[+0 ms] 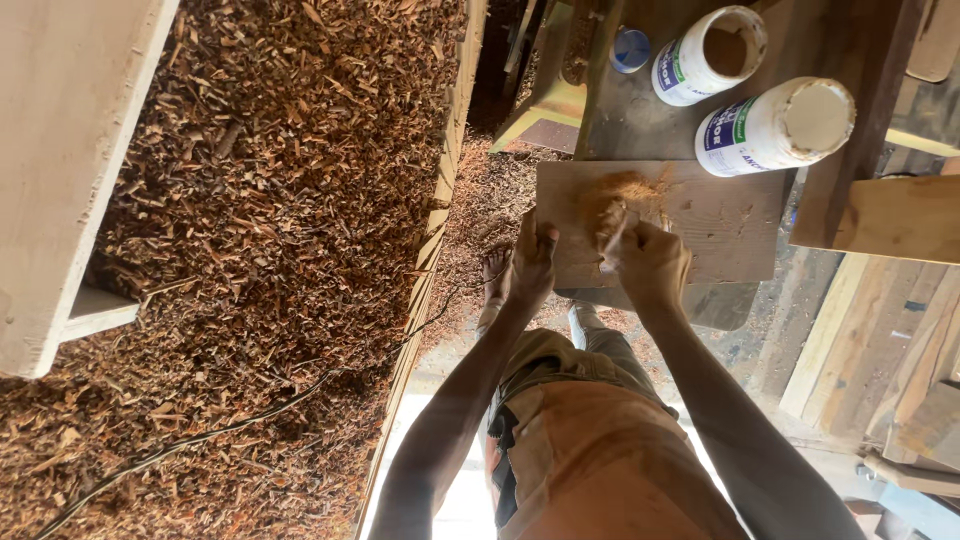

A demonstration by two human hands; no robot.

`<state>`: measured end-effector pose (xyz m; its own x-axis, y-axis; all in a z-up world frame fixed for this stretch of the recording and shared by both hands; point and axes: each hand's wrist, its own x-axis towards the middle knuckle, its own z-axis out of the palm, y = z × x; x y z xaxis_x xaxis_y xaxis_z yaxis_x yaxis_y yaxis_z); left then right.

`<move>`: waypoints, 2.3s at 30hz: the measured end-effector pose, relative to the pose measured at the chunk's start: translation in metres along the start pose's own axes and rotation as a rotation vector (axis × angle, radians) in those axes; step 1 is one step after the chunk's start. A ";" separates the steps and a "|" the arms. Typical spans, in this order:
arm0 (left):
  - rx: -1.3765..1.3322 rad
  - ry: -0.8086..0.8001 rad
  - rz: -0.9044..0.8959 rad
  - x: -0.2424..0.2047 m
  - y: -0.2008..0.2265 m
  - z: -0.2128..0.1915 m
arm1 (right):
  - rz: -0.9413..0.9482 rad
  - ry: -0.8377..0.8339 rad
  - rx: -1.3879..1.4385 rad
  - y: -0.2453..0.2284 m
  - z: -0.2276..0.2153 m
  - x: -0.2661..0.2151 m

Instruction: The person applies adhesive and wood filler to a wooden frame, spreads the material into gaps using a hand and a small block, and then sands the surface with a piece of sandpaper.

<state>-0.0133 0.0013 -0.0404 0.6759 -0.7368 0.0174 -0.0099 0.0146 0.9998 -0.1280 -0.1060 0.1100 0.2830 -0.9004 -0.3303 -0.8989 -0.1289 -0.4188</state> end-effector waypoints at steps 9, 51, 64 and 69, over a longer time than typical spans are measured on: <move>-0.041 -0.019 -0.120 -0.003 0.014 -0.001 | -0.639 0.245 -0.547 0.003 -0.019 -0.017; 0.368 0.058 0.341 0.000 -0.015 0.007 | -0.657 0.153 -0.321 0.021 0.002 0.007; 0.538 0.144 0.510 -0.007 -0.011 0.004 | -0.811 0.226 -0.293 -0.010 -0.026 -0.011; 0.304 0.059 0.237 -0.012 -0.025 0.001 | -0.981 0.173 -0.515 0.011 -0.043 -0.062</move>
<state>-0.0223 0.0090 -0.0657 0.6696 -0.6969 0.2570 -0.3832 -0.0277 0.9232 -0.1700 -0.0699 0.1618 0.9304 -0.3555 0.0894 -0.3552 -0.9346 -0.0196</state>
